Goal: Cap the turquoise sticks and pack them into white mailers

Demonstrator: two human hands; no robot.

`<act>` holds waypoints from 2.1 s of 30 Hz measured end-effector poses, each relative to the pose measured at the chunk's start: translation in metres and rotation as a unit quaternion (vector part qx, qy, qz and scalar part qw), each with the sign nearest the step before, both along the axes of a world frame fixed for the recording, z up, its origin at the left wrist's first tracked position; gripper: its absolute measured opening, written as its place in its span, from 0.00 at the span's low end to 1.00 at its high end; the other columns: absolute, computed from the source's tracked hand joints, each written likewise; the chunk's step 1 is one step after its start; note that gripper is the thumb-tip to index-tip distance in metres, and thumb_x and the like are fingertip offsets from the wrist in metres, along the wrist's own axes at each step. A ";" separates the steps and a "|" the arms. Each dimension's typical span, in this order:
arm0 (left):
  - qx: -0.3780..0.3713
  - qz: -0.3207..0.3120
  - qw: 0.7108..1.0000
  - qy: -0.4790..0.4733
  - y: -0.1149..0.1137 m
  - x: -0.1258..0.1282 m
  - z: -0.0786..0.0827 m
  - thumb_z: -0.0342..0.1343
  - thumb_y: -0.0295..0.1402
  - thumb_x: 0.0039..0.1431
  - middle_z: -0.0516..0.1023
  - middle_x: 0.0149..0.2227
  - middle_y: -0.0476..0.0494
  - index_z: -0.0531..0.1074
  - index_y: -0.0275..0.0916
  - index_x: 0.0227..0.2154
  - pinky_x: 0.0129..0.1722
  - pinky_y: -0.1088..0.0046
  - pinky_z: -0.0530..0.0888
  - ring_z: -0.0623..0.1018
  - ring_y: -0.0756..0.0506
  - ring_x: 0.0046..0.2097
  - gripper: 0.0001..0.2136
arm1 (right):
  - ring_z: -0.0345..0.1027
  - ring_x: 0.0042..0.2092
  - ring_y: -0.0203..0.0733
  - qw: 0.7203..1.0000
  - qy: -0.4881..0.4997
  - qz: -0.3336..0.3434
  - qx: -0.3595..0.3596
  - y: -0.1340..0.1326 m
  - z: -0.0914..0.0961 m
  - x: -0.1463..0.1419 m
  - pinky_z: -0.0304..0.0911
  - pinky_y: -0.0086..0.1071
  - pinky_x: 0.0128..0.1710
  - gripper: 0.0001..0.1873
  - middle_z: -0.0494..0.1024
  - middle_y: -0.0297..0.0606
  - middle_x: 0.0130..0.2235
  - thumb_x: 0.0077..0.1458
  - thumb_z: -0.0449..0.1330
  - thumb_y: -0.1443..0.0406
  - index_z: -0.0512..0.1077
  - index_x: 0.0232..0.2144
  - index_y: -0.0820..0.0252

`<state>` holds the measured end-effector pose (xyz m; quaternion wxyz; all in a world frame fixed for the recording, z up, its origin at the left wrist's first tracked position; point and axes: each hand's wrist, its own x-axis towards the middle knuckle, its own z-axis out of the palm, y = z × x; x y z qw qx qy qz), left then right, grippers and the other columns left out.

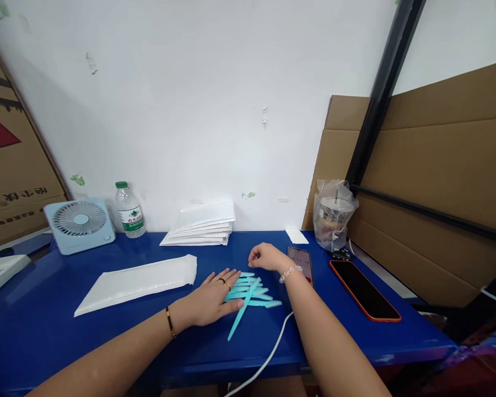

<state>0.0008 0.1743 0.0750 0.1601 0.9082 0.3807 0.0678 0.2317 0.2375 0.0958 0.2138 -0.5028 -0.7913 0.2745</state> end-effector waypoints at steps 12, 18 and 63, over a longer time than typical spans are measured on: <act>-0.012 0.121 0.992 -0.025 0.075 -0.013 0.008 0.51 0.33 0.52 0.76 0.28 0.48 0.72 0.39 0.28 0.28 0.76 0.63 0.73 0.49 0.31 0.06 | 0.65 0.26 0.36 1.000 0.002 -0.006 -0.017 -0.005 -0.014 -0.003 0.57 0.25 0.25 0.04 0.76 0.36 0.25 0.42 0.60 0.67 0.74 0.21 0.62; 0.023 0.124 0.990 -0.058 0.079 -0.025 0.009 0.54 0.37 0.51 0.75 0.35 0.48 0.72 0.42 0.33 0.33 0.75 0.66 0.73 0.47 0.37 0.08 | 0.67 0.32 0.38 0.999 0.002 -0.021 0.029 -0.010 -0.003 0.010 0.60 0.27 0.31 0.06 0.75 0.37 0.31 0.42 0.63 0.63 0.77 0.24 0.59; -0.020 0.091 0.993 -0.076 0.058 -0.014 0.013 0.51 0.43 0.53 0.76 0.32 0.46 0.75 0.40 0.29 0.31 0.74 0.63 0.72 0.46 0.34 0.13 | 0.63 0.31 0.35 0.997 -0.018 0.062 -0.035 -0.009 -0.004 0.020 0.58 0.27 0.30 0.15 0.68 0.34 0.31 0.41 0.66 0.55 0.74 0.23 0.62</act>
